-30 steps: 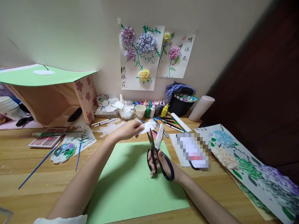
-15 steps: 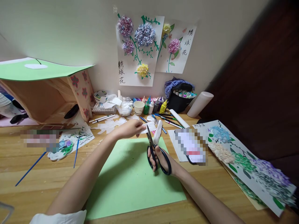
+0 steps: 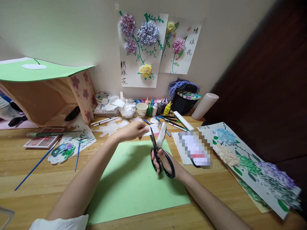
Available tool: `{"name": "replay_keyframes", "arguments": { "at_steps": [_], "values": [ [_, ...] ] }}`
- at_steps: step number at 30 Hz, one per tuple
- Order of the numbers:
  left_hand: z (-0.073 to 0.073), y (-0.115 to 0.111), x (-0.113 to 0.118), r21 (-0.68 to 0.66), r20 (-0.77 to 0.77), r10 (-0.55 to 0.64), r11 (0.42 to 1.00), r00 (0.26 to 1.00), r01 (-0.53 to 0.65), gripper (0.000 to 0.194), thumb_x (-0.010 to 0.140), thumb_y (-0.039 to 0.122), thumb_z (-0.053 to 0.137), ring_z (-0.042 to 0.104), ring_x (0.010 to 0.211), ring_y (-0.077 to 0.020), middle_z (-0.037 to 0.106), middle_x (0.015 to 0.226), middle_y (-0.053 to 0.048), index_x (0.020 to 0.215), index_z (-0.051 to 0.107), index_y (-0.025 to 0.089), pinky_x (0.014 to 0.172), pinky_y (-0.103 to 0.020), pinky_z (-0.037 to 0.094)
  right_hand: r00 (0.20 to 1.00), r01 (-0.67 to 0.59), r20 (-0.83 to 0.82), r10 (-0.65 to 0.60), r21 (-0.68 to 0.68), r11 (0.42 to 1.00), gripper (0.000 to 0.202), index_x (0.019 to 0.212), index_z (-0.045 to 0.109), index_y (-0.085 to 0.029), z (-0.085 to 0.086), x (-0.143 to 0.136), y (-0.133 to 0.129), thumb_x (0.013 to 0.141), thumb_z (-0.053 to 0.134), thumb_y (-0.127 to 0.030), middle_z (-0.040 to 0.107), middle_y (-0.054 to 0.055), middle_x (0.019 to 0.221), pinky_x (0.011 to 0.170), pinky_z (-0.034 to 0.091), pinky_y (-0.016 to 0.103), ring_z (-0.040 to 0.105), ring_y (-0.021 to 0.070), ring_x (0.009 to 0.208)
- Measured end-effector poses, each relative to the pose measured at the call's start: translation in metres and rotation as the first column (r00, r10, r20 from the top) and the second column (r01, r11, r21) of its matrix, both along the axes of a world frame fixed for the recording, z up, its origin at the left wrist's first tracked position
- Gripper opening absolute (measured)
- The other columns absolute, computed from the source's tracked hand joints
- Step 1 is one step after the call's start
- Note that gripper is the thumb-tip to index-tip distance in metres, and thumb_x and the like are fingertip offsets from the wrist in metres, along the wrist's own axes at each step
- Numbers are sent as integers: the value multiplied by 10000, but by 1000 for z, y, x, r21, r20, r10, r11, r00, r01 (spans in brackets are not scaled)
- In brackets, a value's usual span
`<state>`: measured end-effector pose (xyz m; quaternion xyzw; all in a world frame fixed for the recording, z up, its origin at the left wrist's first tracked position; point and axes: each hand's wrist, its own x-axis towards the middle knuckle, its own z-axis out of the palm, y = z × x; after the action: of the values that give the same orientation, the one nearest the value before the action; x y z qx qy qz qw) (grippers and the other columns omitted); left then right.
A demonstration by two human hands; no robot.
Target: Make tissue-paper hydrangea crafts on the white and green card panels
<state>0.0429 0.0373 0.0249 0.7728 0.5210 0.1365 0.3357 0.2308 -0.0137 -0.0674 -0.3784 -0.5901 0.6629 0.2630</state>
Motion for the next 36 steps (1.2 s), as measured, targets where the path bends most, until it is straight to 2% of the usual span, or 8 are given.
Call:
{"name": "replay_keyframes", "arguments": {
  "at_steps": [6,16,22,31,36],
  "values": [
    [3,-2,0,-20,-2,14,1000,1000,-14,513,800,638,349,403,509,-101,542,580,-7,624,453,167,478,-221,281,997,61,48,-64,60,996,665,723,413,-193,1,-3,-1,615,362,-847,376,-89,435,345,375,201,377,65,334],
    [6,0,-5,-44,28,22,999,999,-21,525,795,662,341,416,513,-103,533,576,4,652,458,170,485,-217,302,995,53,79,-68,169,984,573,737,414,-195,-10,1,2,717,376,-766,352,-93,473,304,323,180,364,55,304],
    [7,-2,-2,-54,23,6,999,1000,-5,554,792,675,335,365,482,-88,504,557,9,624,467,164,463,-216,275,997,43,64,-50,104,994,669,723,395,-205,1,-3,-2,604,334,-861,331,-97,442,346,386,199,344,64,344],
    [3,0,-1,-51,26,-52,997,998,54,542,822,627,334,361,490,-85,492,565,4,618,489,150,462,-212,264,995,68,71,-74,90,994,689,721,386,-204,5,-5,-2,561,357,-874,312,-106,443,331,379,188,327,57,346],
    [5,-1,-2,-69,38,-37,997,999,39,502,838,586,345,356,478,-79,500,565,4,629,482,151,450,-207,264,993,82,74,-95,161,984,597,742,397,-200,-6,-2,-2,683,369,-794,339,-99,472,328,348,175,346,52,335]
  ]
}}
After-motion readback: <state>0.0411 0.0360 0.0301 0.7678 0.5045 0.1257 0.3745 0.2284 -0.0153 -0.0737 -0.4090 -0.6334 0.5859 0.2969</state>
